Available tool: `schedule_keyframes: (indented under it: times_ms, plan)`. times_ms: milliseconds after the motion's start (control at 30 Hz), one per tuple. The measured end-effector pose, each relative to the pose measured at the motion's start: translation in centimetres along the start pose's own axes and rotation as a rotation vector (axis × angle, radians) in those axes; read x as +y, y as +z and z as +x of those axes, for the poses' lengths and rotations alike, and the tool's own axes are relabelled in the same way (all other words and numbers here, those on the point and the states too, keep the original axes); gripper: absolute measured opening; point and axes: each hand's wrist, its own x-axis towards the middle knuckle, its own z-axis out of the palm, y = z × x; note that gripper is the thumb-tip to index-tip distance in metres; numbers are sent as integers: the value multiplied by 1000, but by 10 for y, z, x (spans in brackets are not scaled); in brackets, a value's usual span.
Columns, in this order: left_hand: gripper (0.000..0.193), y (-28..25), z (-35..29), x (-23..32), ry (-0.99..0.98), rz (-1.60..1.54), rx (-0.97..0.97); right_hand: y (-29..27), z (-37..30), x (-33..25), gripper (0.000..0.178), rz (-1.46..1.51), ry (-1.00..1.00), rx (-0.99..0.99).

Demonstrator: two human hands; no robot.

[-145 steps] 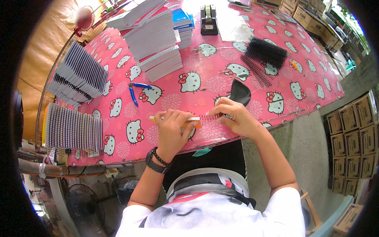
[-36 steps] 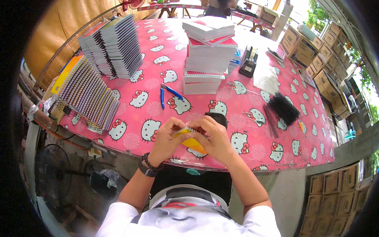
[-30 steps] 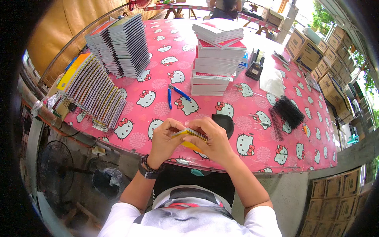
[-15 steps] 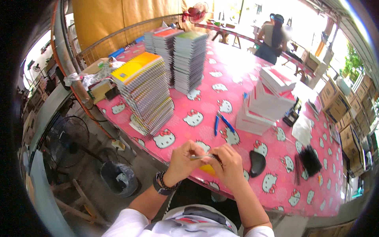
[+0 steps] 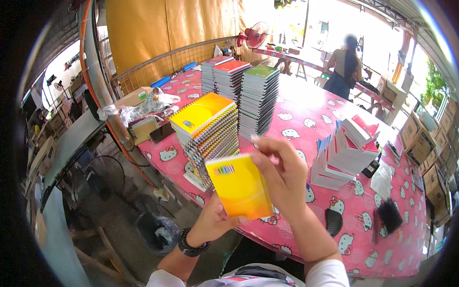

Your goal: The person inserts spiral bindings into notebooks and stacks them on a table. The person handles yellow and pink notebooks, using a black spiral binding tool to secure the bindings.

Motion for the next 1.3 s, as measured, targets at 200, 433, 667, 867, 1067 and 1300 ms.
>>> schedule_keyframes:
  times_ms: [200, 433, 667, 867, 1067, 1300]
  plan:
    - [34, -76, 84, 115, 282, 175, 468, 45, 105, 23, 18, -56, -55, 82]
    - [36, -153, 137, 54, 513, 670, 677, 103, 107, 129, 24, -116, -83, 214]
    - [51, -156, 155, 18, 313, 257, 653, 110, 95, 135, 38, -21, -20, 325]
    - [47, -166, 108, 46, 789, 1000, 889, 9, 27, 85, 57, -297, -21, -222]
    - [38, -58, 52, 63, 1242, 536, 664, -179, -130, 92, 47, -1179, 461, -156]
    - [33, 60, 113, 11, 453, 228, 45, -250, -221, 111, 55, -721, 853, 4]
